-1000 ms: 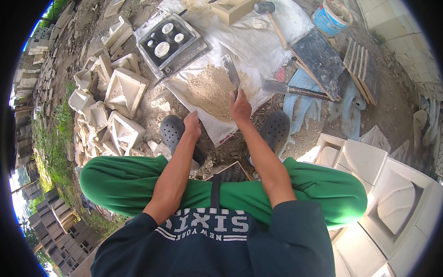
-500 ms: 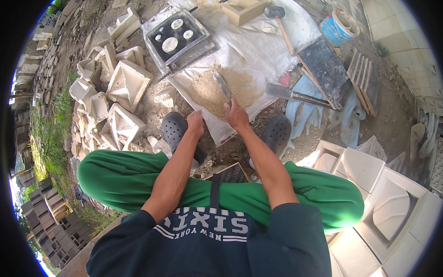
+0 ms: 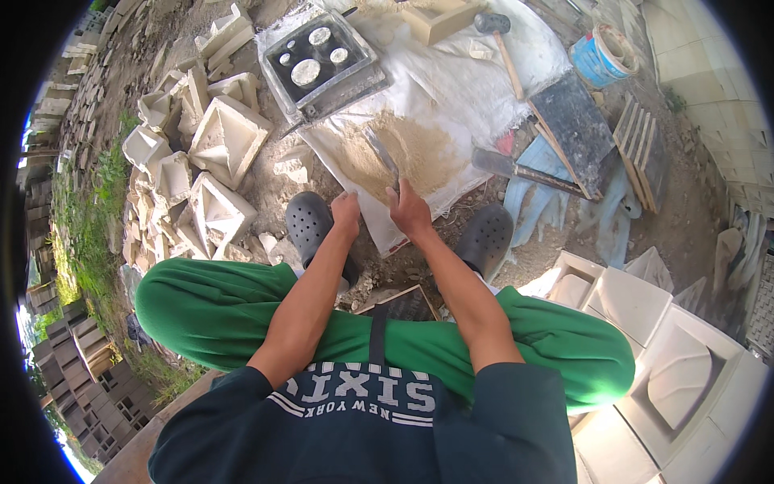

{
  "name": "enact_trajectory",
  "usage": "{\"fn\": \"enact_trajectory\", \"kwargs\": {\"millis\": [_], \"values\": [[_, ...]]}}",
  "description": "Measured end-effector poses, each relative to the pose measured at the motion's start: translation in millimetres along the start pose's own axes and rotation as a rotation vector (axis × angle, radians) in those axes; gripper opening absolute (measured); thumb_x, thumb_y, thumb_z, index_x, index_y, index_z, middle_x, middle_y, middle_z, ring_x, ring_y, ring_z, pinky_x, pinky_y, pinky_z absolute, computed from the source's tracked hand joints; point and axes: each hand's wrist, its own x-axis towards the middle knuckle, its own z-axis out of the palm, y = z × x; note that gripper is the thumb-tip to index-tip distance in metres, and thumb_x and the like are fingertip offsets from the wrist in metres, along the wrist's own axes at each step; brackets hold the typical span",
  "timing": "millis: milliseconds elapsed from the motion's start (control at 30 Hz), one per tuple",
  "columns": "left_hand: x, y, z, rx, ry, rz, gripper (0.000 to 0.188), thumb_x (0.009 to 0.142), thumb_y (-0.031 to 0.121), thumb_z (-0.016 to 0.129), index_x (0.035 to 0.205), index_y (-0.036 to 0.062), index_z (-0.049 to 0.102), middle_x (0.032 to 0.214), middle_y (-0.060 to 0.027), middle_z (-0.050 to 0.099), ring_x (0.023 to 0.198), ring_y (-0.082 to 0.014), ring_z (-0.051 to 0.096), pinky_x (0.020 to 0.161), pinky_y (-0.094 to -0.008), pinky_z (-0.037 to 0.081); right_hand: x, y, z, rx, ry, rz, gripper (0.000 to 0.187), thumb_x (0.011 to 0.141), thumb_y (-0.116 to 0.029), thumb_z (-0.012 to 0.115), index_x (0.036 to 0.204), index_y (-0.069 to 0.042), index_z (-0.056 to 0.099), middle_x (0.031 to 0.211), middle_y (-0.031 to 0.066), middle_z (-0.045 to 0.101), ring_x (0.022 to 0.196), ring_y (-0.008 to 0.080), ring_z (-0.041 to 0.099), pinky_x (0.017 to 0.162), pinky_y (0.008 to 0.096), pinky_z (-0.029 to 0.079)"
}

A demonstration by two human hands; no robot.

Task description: The person uses a trowel to mix and flatten a pile of sand on a white sheet on the ground while sitting near a mold.

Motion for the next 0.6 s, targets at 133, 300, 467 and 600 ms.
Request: {"fn": "enact_trajectory", "kwargs": {"millis": [133, 300, 467, 600], "values": [[0, 1, 2, 0.006, -0.006, 0.094, 0.023, 0.089, 0.010, 0.049, 0.093, -0.0072, 0.064, 0.081, -0.0109, 0.066, 0.072, -0.0192, 0.061, 0.065, -0.0347, 0.047, 6, 0, 5, -0.126, -0.117, 0.023, 0.041, 0.096, -0.038, 0.047, 0.113, -0.001, 0.046, 0.084, 0.0296, 0.063, 0.081, 0.0492, 0.060, 0.070, 0.0561, 0.047], [3, -2, 1, 0.018, 0.000, 0.116, 0.023, 0.089, 0.010, 0.049, 0.091, -0.0068, 0.065, 0.080, -0.0106, 0.066, 0.070, -0.0188, 0.061, 0.064, -0.0343, 0.047, 5, -12, 6, -0.140, -0.169, -0.035, 0.042, 0.096, -0.039, 0.046, 0.115, -0.001, 0.047, 0.086, 0.0282, 0.064, 0.080, 0.0476, 0.062, 0.070, 0.0563, 0.047], [1, 1, 2, -0.057, 0.000, 0.063, 0.024, 0.090, 0.010, 0.048, 0.088, -0.0066, 0.065, 0.077, -0.0100, 0.065, 0.070, -0.0184, 0.061, 0.063, -0.0332, 0.046, 6, -30, 10, -0.055, -0.092, -0.040, 0.040, 0.095, -0.040, 0.045, 0.109, -0.003, 0.048, 0.089, 0.0290, 0.064, 0.086, 0.0465, 0.062, 0.073, 0.0548, 0.048], [6, -2, 0, 0.027, -0.019, 0.071, 0.023, 0.089, 0.008, 0.048, 0.088, -0.0070, 0.065, 0.079, -0.0099, 0.065, 0.070, -0.0183, 0.061, 0.063, -0.0330, 0.046, 16, -32, 11, -0.184, -0.213, 0.002, 0.039, 0.095, -0.041, 0.045, 0.107, -0.003, 0.048, 0.089, 0.0282, 0.064, 0.085, 0.0463, 0.063, 0.072, 0.0549, 0.049]]}}
